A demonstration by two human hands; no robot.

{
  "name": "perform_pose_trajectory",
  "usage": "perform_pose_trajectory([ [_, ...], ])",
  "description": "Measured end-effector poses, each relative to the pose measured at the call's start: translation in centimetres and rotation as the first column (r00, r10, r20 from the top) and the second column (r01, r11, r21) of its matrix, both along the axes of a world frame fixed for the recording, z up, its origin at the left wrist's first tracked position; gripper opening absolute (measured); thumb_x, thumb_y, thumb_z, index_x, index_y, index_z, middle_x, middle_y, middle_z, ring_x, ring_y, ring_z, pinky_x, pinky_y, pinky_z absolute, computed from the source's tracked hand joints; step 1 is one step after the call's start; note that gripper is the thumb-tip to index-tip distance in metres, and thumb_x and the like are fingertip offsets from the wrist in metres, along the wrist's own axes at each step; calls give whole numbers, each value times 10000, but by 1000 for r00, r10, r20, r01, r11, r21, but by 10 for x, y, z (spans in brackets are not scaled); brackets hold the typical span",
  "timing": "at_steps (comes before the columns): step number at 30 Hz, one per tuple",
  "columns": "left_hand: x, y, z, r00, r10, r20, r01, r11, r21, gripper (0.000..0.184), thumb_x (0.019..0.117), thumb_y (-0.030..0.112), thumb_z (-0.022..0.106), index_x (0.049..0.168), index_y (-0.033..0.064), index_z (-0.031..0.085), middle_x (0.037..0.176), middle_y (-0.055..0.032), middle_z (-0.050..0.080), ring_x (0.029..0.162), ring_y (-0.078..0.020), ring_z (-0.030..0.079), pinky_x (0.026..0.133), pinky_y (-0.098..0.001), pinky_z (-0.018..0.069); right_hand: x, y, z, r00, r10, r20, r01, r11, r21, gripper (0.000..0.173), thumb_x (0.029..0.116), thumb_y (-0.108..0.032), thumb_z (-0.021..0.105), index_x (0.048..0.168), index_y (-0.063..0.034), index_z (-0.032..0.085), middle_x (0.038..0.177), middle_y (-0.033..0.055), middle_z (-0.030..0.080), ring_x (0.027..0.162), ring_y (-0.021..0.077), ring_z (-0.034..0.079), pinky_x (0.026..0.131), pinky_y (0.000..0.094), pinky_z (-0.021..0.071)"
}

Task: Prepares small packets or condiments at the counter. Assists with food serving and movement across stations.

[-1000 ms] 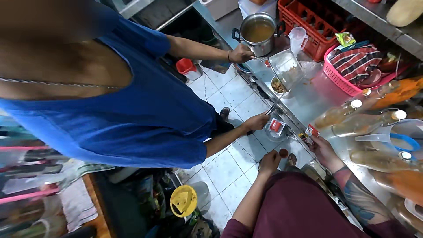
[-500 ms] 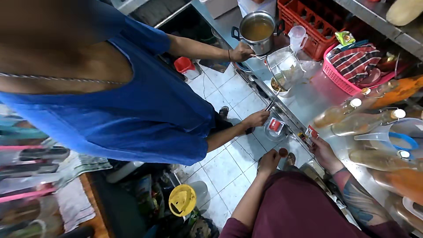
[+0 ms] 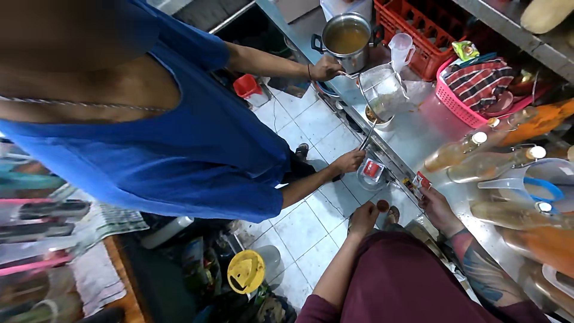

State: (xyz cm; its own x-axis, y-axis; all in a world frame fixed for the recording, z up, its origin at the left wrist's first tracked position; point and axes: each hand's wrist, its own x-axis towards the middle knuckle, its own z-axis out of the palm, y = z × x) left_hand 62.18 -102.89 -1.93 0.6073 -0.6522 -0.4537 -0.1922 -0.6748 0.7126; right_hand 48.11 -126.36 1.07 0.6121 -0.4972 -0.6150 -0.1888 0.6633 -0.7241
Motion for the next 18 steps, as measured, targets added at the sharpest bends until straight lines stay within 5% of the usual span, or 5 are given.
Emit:
perform_pose_trajectory([
  [18, -2, -16, 5, 1000, 17, 9, -16, 1000, -11, 275, 1019, 281, 517, 1008, 62, 683, 781, -58, 653, 710, -175, 645, 701, -408, 558, -24, 6, -6, 1000, -11, -21, 11, 1000, -3, 227, 1039, -209, 600, 1190, -39, 605, 844, 40, 629, 655, 107, 570, 618, 271, 516],
])
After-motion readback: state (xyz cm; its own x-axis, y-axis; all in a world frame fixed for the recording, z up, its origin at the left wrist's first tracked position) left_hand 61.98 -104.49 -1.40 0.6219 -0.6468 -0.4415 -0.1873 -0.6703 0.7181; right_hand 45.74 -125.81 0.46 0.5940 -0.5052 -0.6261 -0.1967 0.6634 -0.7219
